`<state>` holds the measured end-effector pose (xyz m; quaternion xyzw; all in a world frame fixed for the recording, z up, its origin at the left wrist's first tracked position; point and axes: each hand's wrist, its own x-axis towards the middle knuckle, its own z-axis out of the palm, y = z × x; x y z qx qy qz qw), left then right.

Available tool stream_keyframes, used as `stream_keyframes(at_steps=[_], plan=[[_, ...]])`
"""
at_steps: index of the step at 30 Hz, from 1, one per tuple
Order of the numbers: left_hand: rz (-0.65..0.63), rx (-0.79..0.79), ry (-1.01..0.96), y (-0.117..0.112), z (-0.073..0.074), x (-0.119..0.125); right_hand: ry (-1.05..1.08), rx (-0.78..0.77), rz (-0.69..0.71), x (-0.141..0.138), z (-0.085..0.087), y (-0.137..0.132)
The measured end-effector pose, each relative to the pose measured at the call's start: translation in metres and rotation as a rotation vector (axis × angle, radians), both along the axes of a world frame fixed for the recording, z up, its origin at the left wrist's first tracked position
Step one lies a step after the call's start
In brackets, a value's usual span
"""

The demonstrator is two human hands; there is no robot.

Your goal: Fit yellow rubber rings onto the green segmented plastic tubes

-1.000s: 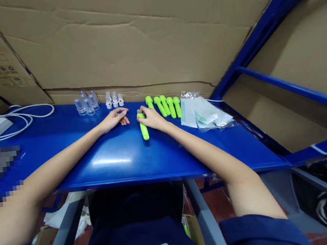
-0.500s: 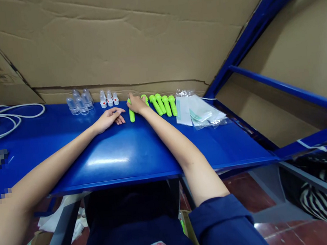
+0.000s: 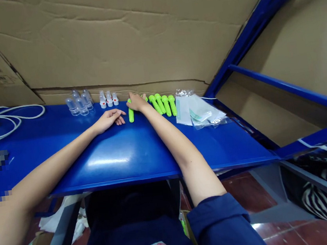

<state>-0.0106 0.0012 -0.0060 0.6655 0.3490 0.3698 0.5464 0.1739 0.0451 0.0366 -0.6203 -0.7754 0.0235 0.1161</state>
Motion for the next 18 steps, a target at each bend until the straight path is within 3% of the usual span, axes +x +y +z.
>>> stream_keyframes(at_steps=[18], plan=[[-0.036,0.045,0.009,0.0011,-0.0006,-0.0027,-0.023,0.025,0.029,0.0042,-0.0002,0.0002]])
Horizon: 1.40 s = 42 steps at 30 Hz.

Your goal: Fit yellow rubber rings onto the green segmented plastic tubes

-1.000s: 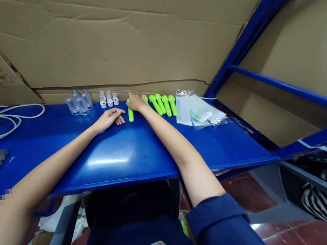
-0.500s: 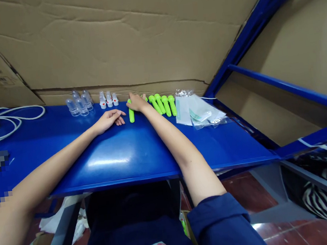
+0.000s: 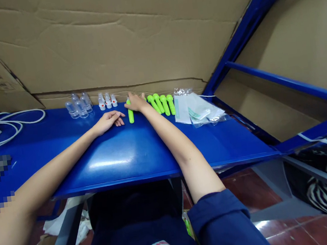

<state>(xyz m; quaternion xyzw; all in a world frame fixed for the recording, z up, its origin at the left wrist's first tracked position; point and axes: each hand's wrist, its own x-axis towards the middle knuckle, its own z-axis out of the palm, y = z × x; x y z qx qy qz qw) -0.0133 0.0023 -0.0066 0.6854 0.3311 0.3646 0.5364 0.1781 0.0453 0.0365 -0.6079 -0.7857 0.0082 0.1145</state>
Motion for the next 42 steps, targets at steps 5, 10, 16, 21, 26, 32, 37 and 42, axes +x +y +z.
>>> stream_keyframes(at_steps=[5,10,16,21,26,32,37,42], plan=[[0.001,0.009,0.017,0.001,-0.001,0.0,0.004,0.071,-0.049,0.016,0.009,0.003],[0.007,0.014,0.024,0.001,-0.001,0.001,-0.075,0.077,-0.14,0.045,0.009,-0.011],[0.019,-0.002,0.032,-0.001,0.001,0.001,-0.137,0.054,-0.113,0.058,-0.008,-0.03],[0.02,0.01,0.052,-0.002,0.002,0.001,-0.103,0.092,-0.092,0.053,-0.013,-0.026],[0.013,0.024,0.071,-0.003,0.003,0.0,-0.101,0.1,-0.109,0.039,-0.013,-0.018],[0.02,0.035,0.1,-0.004,0.005,0.0,-0.134,0.099,-0.143,0.016,-0.016,-0.012],[0.028,0.026,0.112,-0.007,0.008,0.002,-0.142,0.113,-0.189,0.012,-0.021,-0.01],[0.041,0.023,0.123,-0.009,0.009,0.003,-0.14,0.13,-0.227,0.016,-0.02,-0.002]])
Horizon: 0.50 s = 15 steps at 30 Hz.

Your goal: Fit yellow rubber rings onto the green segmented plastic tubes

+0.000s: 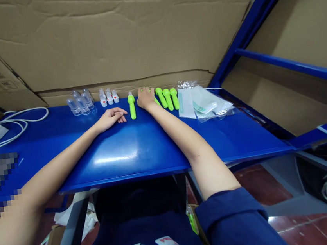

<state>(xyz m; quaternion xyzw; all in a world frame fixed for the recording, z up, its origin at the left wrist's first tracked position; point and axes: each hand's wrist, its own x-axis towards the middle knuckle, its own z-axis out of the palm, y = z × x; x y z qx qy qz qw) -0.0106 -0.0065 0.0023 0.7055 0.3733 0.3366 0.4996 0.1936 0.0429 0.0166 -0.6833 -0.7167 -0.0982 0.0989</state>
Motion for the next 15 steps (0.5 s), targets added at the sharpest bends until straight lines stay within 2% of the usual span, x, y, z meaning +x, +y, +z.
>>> stream_keyframes(at_steps=[8,15], plan=[[-0.019,0.016,0.0,0.0,0.0,0.0,0.009,-0.019,-0.028,0.002,0.007,0.012],[-0.023,0.017,-0.001,0.001,-0.001,-0.001,0.043,-0.074,-0.034,0.005,0.015,0.006]])
